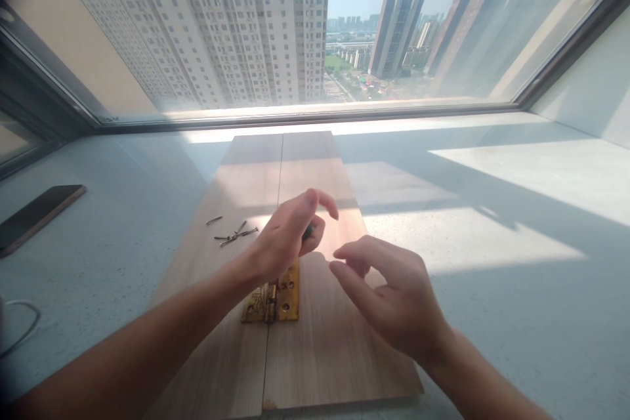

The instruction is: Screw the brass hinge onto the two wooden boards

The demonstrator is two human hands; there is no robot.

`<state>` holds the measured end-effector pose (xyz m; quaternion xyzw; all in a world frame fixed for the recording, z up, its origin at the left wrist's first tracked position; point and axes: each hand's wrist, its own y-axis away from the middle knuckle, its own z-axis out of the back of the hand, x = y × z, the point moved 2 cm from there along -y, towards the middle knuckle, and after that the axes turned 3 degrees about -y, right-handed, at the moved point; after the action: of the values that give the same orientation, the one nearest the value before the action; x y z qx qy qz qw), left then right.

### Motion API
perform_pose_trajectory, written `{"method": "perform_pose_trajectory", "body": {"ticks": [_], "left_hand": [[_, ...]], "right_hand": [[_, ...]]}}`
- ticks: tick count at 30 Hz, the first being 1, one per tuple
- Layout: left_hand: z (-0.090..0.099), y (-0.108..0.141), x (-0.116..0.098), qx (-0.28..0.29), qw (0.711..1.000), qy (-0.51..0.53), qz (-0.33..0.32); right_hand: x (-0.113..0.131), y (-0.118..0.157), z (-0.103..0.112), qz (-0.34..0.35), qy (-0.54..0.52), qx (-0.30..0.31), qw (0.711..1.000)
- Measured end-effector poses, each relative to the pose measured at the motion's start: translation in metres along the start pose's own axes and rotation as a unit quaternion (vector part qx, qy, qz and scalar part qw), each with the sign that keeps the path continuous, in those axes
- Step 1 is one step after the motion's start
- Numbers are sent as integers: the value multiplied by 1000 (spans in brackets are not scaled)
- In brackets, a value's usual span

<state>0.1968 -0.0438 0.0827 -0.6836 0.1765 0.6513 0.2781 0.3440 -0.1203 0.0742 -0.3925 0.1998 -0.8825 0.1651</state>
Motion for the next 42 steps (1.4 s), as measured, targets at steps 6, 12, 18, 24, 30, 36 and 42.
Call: {"method": "perform_pose_trajectory", "body": {"ticks": [6,12,18,24,30,36,42], "left_hand": [[7,11,10,-16,1000,4,18],[36,25,-2,-78,990,-110,-40],[123,70,8,-288,914,-284,-44],[172,115,40,-291,869,-401,11],[154,108,39,-270,887,-374,-13],[153,107,42,-272,897,-347,-26],[154,106,43,-270,908,-319,0]], "right_hand": [[37,-42,-3,54,138,125,981],[56,-72,-16,43,224,266,937],[76,-96,-26,138,406,366,826],[81,-103,-47,214,500,451,708],[74,-97,-63,242,455,457,725],[63,-96,-61,101,449,419,783],[60,-108,-58,-75,491,433,752]]}}
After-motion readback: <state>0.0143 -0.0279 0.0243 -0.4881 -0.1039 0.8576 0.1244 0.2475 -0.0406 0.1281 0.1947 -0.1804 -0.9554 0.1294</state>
